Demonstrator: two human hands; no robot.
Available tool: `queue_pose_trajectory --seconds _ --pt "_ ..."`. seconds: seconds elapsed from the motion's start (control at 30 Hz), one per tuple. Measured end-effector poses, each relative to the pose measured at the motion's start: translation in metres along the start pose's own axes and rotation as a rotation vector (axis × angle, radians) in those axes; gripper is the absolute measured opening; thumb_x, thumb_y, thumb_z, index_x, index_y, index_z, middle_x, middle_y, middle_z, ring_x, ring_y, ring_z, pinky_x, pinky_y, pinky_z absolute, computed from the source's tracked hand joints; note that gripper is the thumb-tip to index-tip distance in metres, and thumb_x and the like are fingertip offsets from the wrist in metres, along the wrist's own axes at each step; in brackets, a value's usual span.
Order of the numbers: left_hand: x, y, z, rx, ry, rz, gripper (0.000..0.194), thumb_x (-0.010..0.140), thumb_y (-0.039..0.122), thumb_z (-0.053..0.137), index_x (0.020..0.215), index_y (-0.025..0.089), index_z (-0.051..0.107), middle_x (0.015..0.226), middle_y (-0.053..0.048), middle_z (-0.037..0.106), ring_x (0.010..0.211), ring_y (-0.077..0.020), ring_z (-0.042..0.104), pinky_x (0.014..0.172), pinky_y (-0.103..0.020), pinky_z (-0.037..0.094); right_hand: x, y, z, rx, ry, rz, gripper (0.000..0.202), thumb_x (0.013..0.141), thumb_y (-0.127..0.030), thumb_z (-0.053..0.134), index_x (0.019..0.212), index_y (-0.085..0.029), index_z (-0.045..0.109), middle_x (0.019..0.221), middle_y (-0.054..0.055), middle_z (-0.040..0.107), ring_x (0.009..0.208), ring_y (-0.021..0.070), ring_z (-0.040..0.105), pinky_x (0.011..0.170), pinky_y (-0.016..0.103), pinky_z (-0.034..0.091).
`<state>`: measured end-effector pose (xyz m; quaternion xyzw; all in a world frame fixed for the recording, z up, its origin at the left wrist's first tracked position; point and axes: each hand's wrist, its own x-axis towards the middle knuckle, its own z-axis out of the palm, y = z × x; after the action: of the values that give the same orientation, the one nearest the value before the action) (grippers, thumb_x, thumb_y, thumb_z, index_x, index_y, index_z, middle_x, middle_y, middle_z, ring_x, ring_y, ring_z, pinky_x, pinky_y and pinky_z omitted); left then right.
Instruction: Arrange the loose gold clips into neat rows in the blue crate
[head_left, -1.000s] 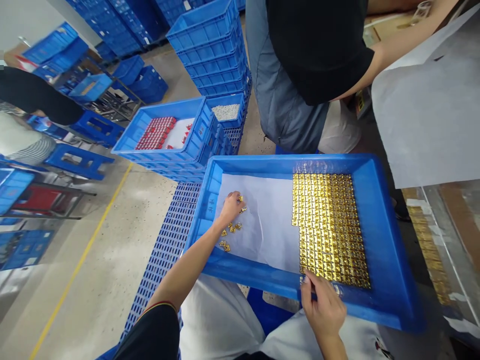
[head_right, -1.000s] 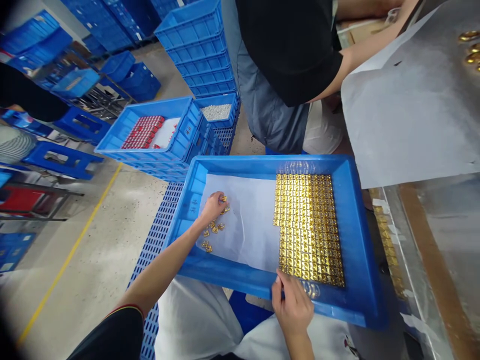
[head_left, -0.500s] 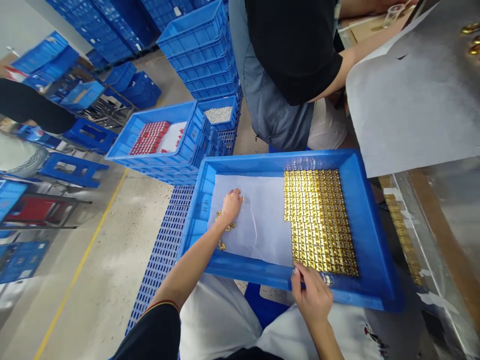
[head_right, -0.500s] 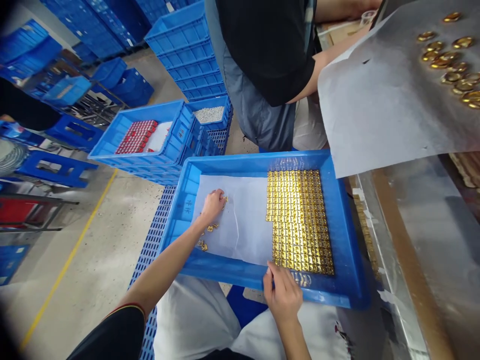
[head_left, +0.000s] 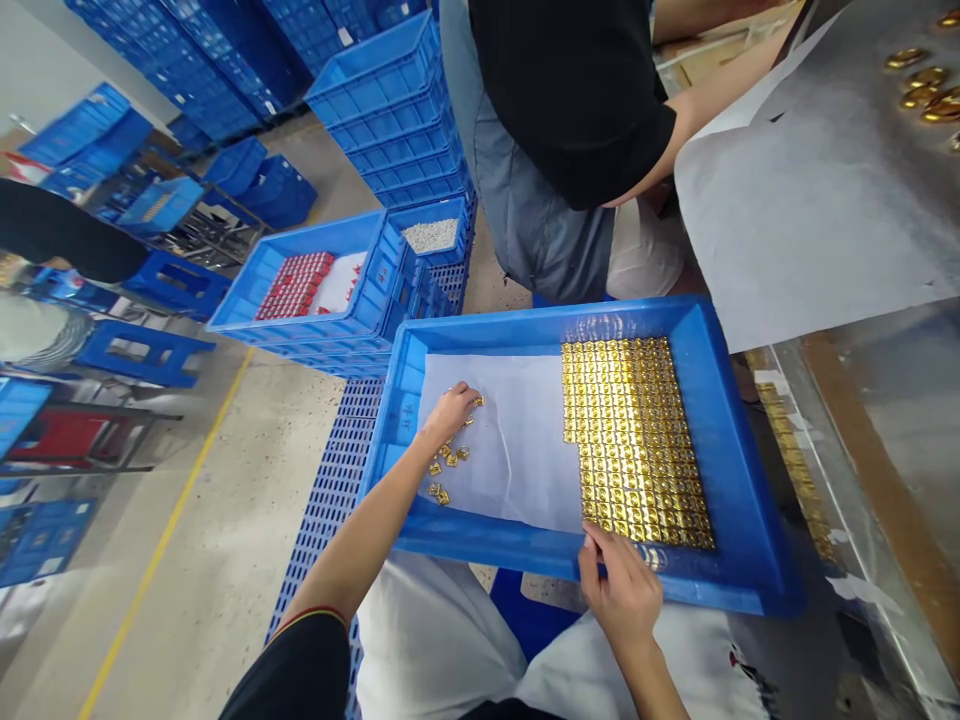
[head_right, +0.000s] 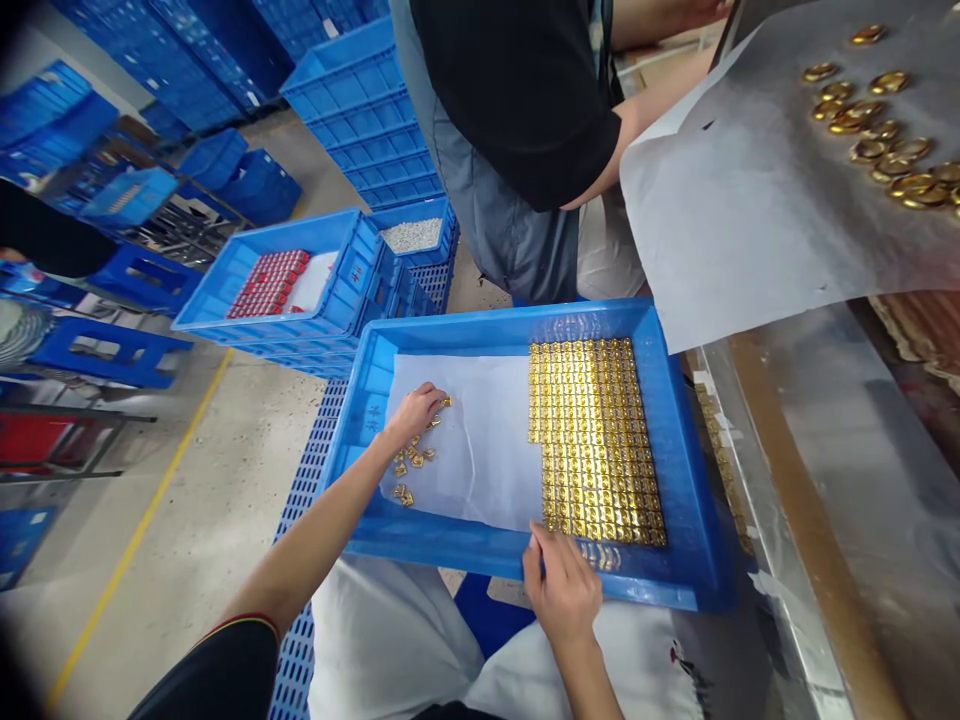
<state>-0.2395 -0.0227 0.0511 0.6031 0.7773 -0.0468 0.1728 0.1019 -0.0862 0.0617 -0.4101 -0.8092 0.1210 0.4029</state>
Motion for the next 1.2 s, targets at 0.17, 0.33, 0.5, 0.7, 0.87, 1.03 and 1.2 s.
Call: queue_pose_trajectory --seconds 0.17,0.33,0.5,0.7,0.87,1.03,1.2 --pt "0.0 0.005 0.003 -0.138 0.1 -0.001 0.025 0.089 0.012 0.049 0.093 0.019 0.072 0.093 -0.006 0.065 0.085 -0.0185 0.065 0.078 -0.028 0.05 0.001 -0.001 0.0 0.007 0.001 -0.002 0.015 0.094 -0.011 0.053 0.102 -0.016 0.065 0.075 0.004 0.072 0.064 0.0128 0.066 0.068 0.024 0.049" --pt "-0.023 0.059 0.021 -0.475 0.137 -0.028 0.014 0.078 0.011 0.059 0.08 0.018 0.071 0.076 -0.001 0.068 0.07 -0.0136 0.063 0.071 -0.023 0.049 0.002 -0.002 0.0 0.022 0.005 0.017 0.016 0.094 -0.011 0.052 0.102 -0.018 0.065 0.073 0.002 0.071 0.061 0.0128 0.064 0.065 0.025 0.049" --pt "-0.037 0.121 0.048 -0.669 -0.075 -0.059 0.009 0.075 0.01 0.062 0.071 0.017 0.067 0.066 0.001 0.068 0.061 -0.0106 0.06 0.063 -0.021 0.047 0.001 -0.002 0.0 0.026 0.01 0.014 0.015 0.095 -0.012 0.051 0.101 -0.017 0.064 0.074 0.004 0.072 0.063 0.014 0.065 0.064 0.026 0.049" --pt "-0.025 0.151 0.06 -0.632 -0.059 -0.111 0.012 0.075 0.009 0.061 0.067 0.017 0.062 0.063 0.003 0.066 0.061 -0.0106 0.061 0.066 -0.021 0.047 0.002 -0.001 -0.002 0.043 -0.005 0.021 0.016 0.094 -0.011 0.051 0.1 -0.018 0.065 0.071 0.002 0.071 0.06 0.0132 0.063 0.063 0.025 0.048" --pt "-0.024 0.152 0.057 -0.714 -0.068 -0.138 0.003 0.078 0.016 0.063 0.076 0.018 0.062 0.067 0.003 0.066 0.059 -0.0099 0.061 0.063 -0.021 0.047 0.002 0.0 -0.002 0.038 -0.013 0.028 0.017 0.093 -0.011 0.052 0.1 -0.018 0.065 0.071 0.002 0.071 0.061 0.0124 0.064 0.062 0.024 0.047" --pt "-0.033 0.13 0.056 -0.703 -0.05 -0.051 0.014 0.079 0.028 0.068 0.088 0.02 0.062 0.072 0.003 0.066 0.066 -0.0122 0.063 0.067 -0.023 0.049 0.001 -0.001 -0.001 0.031 -0.003 0.03 0.015 0.093 -0.011 0.052 0.099 -0.017 0.064 0.069 0.002 0.069 0.06 0.0121 0.062 0.061 0.024 0.046" --pt "-0.042 0.118 0.069 -0.607 -0.157 0.097 0.042 0.07 0.025 0.076 0.107 0.023 0.055 0.081 0.004 0.065 0.074 -0.0147 0.063 0.073 -0.027 0.051 0.003 -0.002 -0.001 0.032 -0.003 0.035 0.016 0.093 -0.011 0.052 0.098 -0.017 0.066 0.07 0.001 0.07 0.061 0.0121 0.063 0.062 0.024 0.046"
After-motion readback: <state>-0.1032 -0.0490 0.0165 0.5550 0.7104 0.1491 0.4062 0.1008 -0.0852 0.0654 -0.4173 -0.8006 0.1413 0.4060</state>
